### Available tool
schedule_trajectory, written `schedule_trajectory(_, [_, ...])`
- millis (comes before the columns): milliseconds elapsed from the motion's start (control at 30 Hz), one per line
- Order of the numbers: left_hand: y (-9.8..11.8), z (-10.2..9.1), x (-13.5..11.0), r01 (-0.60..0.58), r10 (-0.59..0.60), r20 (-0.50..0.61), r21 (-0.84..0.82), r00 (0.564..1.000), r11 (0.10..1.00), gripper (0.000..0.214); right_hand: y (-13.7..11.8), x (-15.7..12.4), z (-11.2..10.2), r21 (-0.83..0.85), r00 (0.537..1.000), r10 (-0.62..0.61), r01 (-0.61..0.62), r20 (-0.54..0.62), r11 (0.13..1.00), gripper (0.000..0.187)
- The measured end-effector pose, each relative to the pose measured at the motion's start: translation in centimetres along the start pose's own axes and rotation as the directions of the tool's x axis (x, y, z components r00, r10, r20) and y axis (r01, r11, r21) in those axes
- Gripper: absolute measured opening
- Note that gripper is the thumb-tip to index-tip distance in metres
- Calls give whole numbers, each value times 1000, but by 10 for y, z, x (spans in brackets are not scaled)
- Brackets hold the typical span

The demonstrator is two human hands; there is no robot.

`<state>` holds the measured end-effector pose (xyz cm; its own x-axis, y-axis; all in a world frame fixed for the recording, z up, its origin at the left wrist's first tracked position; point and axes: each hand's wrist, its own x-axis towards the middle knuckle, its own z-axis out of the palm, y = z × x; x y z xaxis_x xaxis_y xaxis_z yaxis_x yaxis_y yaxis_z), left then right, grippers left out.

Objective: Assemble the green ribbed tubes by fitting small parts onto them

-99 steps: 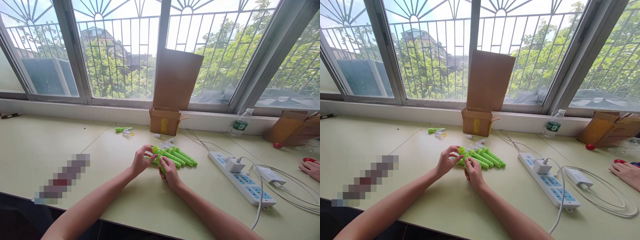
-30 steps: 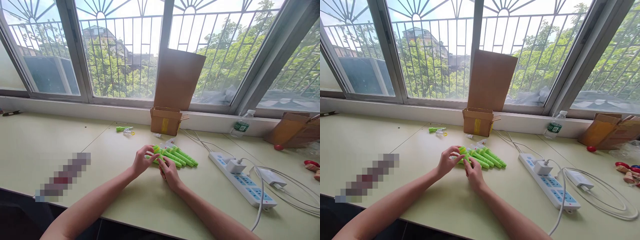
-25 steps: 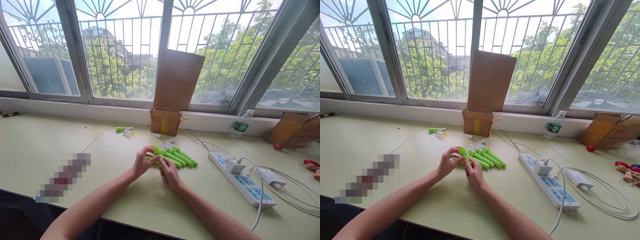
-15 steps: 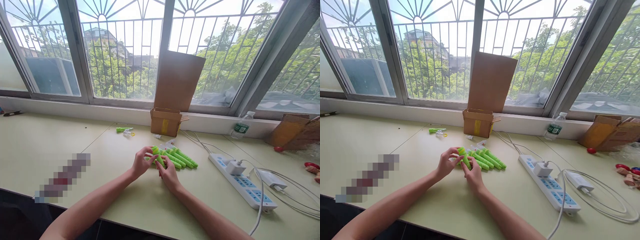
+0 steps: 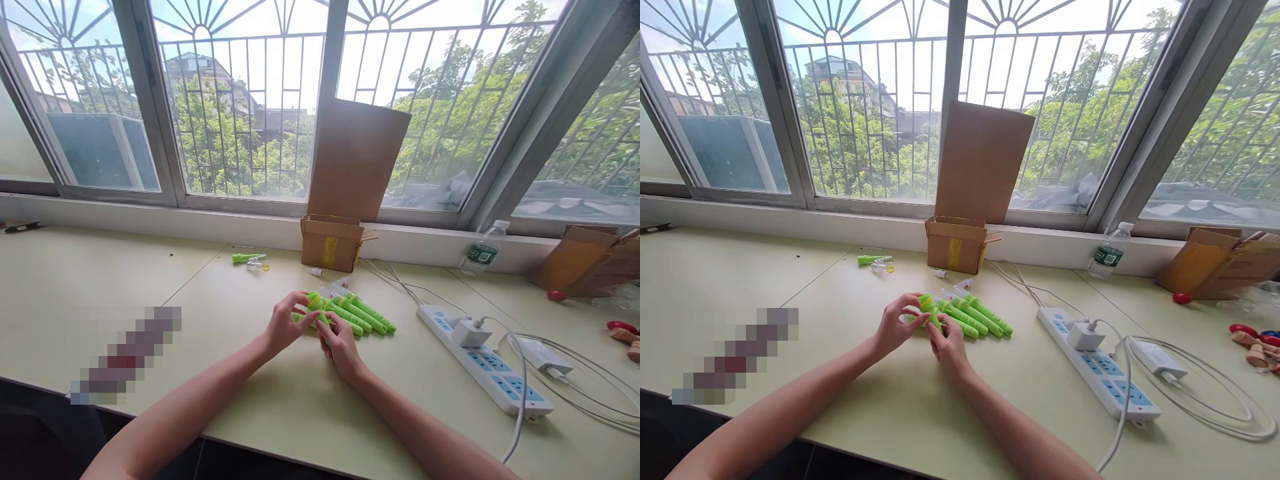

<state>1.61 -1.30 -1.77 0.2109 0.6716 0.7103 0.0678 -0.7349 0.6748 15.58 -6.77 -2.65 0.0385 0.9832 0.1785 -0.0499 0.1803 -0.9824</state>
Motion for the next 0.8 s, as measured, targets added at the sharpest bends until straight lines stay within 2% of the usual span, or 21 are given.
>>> schedule_trajectory(233, [-3,4,-1,48,-48,-4,-48,999,998,30,3,1,-3,33,1000,6,-7,4,999,36])
schedule_trajectory(367, [-3,5,-2,77,-79,-23,-74,997,994,27,5,2,-1,-45,1000,-3,2,-23,999,40])
schedule_trajectory(533, [0,2,-2,8,-13,-69,-64,998,998,26,4,2,3,-276,972,-170,120,-165,954,53])
schedule_trajectory(667, [1,1,-1,-45,45,-62,-2,997,999,26,2,0,4,-367,945,-279,201,-171,908,52])
schedule_trajectory(800, [-2,2,-1,-15,16,-41,25,999,1000,28,5,1,4,-314,968,-210,158,-140,936,46])
